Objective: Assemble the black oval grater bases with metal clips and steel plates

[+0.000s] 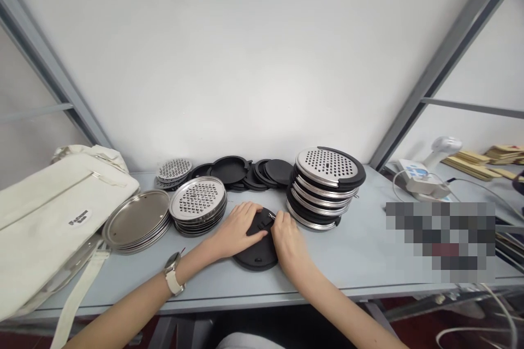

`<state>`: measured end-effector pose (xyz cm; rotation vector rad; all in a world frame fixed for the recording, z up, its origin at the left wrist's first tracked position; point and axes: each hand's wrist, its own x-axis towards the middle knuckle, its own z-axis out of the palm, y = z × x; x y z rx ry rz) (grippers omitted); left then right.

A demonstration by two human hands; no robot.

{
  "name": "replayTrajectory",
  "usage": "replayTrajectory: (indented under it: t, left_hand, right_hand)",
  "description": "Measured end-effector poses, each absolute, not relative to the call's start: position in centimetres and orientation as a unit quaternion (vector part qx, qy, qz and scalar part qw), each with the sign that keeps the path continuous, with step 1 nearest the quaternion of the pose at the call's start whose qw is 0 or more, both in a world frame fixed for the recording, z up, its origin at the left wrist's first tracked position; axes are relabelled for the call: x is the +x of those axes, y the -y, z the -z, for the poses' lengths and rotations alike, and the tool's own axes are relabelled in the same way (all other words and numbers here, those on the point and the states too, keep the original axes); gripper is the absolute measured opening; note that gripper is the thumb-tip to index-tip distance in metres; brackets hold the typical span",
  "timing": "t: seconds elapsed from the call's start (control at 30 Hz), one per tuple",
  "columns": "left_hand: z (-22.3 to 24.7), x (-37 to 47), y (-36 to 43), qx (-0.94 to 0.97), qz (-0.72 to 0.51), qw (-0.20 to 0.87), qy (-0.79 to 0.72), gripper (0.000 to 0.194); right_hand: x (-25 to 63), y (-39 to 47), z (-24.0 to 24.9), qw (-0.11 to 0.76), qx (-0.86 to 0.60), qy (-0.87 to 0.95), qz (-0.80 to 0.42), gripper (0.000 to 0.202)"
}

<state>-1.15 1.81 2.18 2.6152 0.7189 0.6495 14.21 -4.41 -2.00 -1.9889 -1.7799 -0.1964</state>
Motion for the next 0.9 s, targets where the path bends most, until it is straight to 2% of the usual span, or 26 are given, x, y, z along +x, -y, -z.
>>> replayTrajectory:
  t: [0.2, 0.37, 0.67, 0.9]
  left_hand:
    - [-2.5, -1.3, -2.2, 0.936, -0.204, 0.185, -0.217, 0.022]
    - [-2.7, -1.5, -2.4, 0.93, -0.203, 0.237, -0.195, 0.023]
    - [-3.1, -1.7, -2.3, 0.917, -0.192, 0.313, -0.155, 0.024]
    - [-2.7, -1.1, -2.0, 0.853, -0.248, 0.403, -0.222, 0.024]
  right_hand:
    - [15.4, 4.8, 1.3, 0.182, -0.692, 0.695, 0.071, 0.036]
    - [16.7, 4.7, -0.6, 0.138, -0.713, 0.688, -0.01, 0.022]
    - [18.2, 4.7, -2.3, 0.21, -0.665, 0.712, -0.081, 0.018]
    - [17.6, 4.8, -3.0, 0.24, -0.643, 0.721, -0.094, 0.02]
